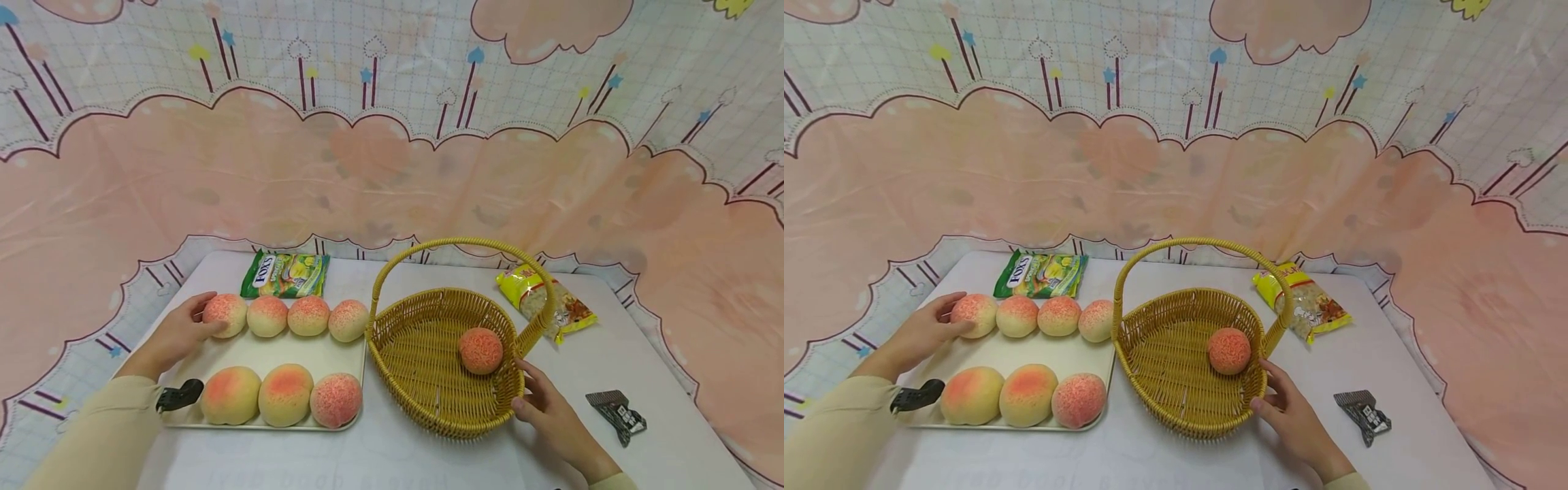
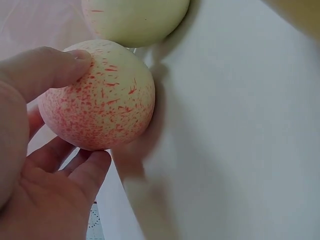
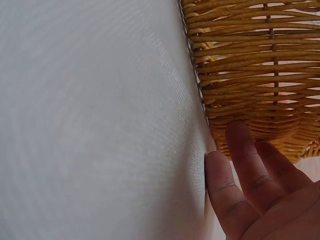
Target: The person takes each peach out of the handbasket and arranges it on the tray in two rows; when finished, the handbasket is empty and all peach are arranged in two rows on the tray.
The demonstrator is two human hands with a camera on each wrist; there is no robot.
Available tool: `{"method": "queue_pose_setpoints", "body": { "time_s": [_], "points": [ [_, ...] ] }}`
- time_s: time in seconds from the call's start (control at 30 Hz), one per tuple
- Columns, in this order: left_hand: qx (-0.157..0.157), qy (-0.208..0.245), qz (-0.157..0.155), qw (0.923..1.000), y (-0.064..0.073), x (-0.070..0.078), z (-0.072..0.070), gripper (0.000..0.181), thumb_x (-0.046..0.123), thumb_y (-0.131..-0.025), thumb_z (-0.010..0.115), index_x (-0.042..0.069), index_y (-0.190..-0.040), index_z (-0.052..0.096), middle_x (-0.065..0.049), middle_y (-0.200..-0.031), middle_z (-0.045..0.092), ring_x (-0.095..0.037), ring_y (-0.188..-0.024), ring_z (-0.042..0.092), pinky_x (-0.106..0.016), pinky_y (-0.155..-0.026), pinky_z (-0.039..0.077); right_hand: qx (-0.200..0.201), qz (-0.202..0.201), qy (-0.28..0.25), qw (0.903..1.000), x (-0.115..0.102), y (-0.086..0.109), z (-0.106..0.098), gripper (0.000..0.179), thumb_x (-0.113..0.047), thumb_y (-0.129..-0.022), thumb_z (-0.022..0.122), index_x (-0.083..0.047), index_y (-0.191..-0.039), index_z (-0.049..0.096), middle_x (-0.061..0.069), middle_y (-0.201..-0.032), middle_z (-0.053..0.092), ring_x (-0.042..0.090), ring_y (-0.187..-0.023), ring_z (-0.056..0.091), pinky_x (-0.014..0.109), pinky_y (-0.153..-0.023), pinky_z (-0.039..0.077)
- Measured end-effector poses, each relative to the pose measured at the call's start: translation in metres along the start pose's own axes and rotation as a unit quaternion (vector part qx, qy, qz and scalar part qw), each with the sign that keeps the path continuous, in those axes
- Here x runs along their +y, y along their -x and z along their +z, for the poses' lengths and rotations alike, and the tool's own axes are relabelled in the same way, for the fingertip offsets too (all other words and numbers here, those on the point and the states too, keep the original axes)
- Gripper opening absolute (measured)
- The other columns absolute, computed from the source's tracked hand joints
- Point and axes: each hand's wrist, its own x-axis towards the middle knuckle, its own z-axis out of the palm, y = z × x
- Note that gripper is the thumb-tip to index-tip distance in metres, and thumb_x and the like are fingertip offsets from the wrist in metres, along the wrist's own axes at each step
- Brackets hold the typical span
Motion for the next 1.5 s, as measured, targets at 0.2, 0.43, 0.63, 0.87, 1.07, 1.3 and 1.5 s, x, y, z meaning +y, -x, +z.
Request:
{"method": "queue_pose_setpoints", "body": {
  "time_s": [0.2,0.43,0.63,0.87,1.07,1.3,1.5],
  "points": [
    [-0.010,0.014,-0.014,0.9998,-0.002,-0.003,-0.001,0.083,0.020,-0.099,0.063,-0.011,-0.154,0.009,-0.041,-0.152,0.019,-0.057,-0.136,0.026,-0.065,-0.108,0.029,-0.005,-0.009,0.008,0.9999,0.002,0.000,-0.001,0.066,-0.017,-0.103,0.057,-0.010,-0.158,0.020,0.041,-0.151,0.025,0.039,-0.120,0.057,0.038,-0.086,0.054],
    [-0.011,0.010,-0.007,0.9999,-0.005,-0.004,-0.003,0.084,0.019,-0.099,0.064,-0.009,-0.155,0.009,-0.040,-0.153,0.017,-0.058,-0.135,0.027,-0.065,-0.107,0.030,-0.005,-0.013,0.014,0.9998,0.002,-0.001,-0.001,0.066,-0.017,-0.103,0.057,-0.010,-0.158,0.020,0.041,-0.151,0.025,0.039,-0.119,0.056,0.038,-0.086,0.054],
    [-0.011,0.003,-0.006,0.9999,-0.006,-0.003,-0.004,0.086,0.021,-0.098,0.065,-0.010,-0.155,0.009,-0.041,-0.153,0.018,-0.058,-0.134,0.029,-0.064,-0.107,0.031,-0.004,-0.019,0.019,0.9996,0.002,-0.001,-0.001,0.066,-0.016,-0.103,0.057,-0.010,-0.158,0.021,0.041,-0.150,0.027,0.038,-0.118,0.057,0.035,-0.084,0.054],
    [-0.016,0.009,0.003,0.9998,-0.006,0.001,-0.006,0.089,0.020,-0.096,0.067,-0.006,-0.156,0.007,-0.042,-0.153,0.012,-0.060,-0.134,0.024,-0.067,-0.105,0.031,-0.004,-0.023,0.016,0.9996,0.001,0.000,-0.001,0.066,-0.015,-0.103,0.057,-0.009,-0.158,0.021,0.042,-0.150,0.027,0.039,-0.118,0.057,0.033,-0.083,0.054],
    [-0.004,-0.009,0.026,0.9996,-0.002,0.013,-0.010,0.085,0.023,-0.097,0.066,-0.006,-0.156,0.011,-0.041,-0.154,0.014,-0.062,-0.134,0.025,-0.070,-0.103,0.032,-0.003,-0.020,0.015,0.9997,0.000,0.001,0.000,0.066,-0.015,-0.103,0.057,-0.009,-0.157,0.021,0.042,-0.150,0.025,0.042,-0.121,0.055,0.037,-0.085,0.055],
    [-0.004,-0.080,0.037,0.9961,0.005,0.039,-0.011,0.088,0.036,-0.094,0.070,0.000,-0.157,0.021,-0.039,-0.151,0.025,-0.061,-0.133,0.026,-0.072,-0.100,0.031,-0.001,-0.019,0.012,0.9998,0.000,0.001,-0.001,0.066,-0.015,-0.103,0.057,-0.009,-0.157,0.020,0.042,-0.151,0.024,0.040,-0.120,0.056,0.035,-0.084,0.055],
    [-0.004,-0.092,0.054,0.9942,0.014,0.056,-0.005,0.085,0.037,-0.094,0.070,0.002,-0.156,0.025,-0.040,-0.149,0.029,-0.060,-0.133,0.028,-0.074,-0.099,0.030,-0.002,-0.010,0.012,0.9999,0.002,0.001,-0.001,0.066,-0.017,-0.103,0.057,-0.010,-0.158,0.020,0.041,-0.151,0.025,0.039,-0.120,0.056,0.036,-0.084,0.055]
  ]
}}
